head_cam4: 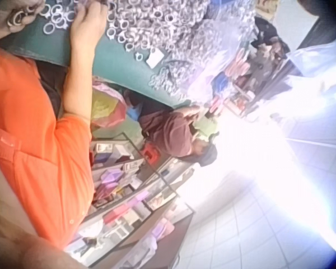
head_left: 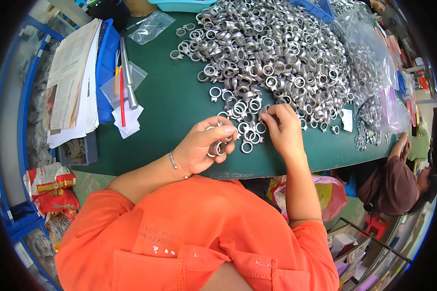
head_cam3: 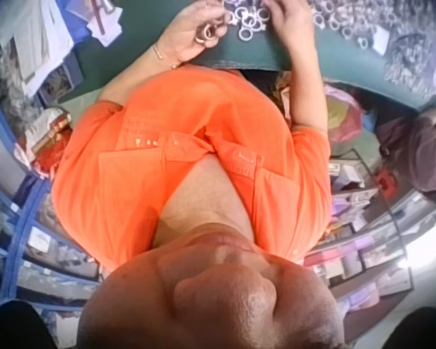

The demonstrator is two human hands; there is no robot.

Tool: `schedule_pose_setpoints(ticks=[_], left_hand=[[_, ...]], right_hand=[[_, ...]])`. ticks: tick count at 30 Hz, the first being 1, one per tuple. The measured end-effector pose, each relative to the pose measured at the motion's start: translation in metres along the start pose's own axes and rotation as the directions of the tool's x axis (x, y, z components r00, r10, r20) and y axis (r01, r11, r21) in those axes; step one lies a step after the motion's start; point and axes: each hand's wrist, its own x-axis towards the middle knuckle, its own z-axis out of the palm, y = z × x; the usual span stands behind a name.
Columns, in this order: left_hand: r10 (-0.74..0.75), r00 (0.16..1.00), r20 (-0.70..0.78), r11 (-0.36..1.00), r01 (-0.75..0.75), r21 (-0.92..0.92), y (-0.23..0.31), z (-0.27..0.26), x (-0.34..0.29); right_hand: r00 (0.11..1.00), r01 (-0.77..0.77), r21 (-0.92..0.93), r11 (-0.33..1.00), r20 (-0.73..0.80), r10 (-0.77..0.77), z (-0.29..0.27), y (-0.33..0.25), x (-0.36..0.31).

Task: The person picks up metal rings from a large pile on a table, holds them to check their condition, and places them into different containers or bags. The person handles the rings one at a time, turning them over between their fingers before sorting them.

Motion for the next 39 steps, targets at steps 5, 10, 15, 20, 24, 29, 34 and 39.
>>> schedule_pose_setpoints(ticks=[5,10,15,20,24,29,34,39], left_hand=[[0.029,0.997,-0.078,0.929,0.002,0.369,-0.002,0.023,0.013],[0.148,0.988,0.042,0.803,-0.145,0.579,-0.008,0.031,0.023],[0.391,0.867,0.309,0.429,-0.468,0.772,-0.012,0.027,0.027],[0.442,0.828,0.344,0.282,-0.493,0.823,-0.013,0.029,0.024],[0.347,0.938,0.024,0.7,-0.276,0.658,-0.006,0.034,0.015],[0.202,0.968,-0.145,0.925,-0.141,0.352,0.003,0.017,0.013],[0.221,0.967,-0.122,0.89,-0.15,0.43,0.006,0.021,0.015],[0.198,0.974,-0.107,0.811,-0.101,0.576,0.01,0.018,0.017]], right_hand=[[0.985,-0.148,0.772,0.619,0.058,0.164,-0.002,-0.008,-0.029],[0.991,0.127,0.509,0.851,-0.097,-0.09,-0.006,-0.014,-0.037],[0.96,-0.261,0.798,0.543,0.153,0.236,-0.009,-0.014,-0.037],[0.926,-0.375,0.854,0.361,0.33,0.182,-0.008,-0.016,-0.035],[0.989,-0.121,0.991,-0.059,0.125,0.083,-0.001,-0.006,-0.032],[0.904,-0.397,0.791,0.465,0.25,0.347,-0.013,0.0,-0.007],[0.996,-0.011,-0.132,0.991,0.081,0.022,0.009,-0.013,0.021],[0.972,-0.211,0.469,0.857,0.189,0.136,0.002,-0.001,0.007]])
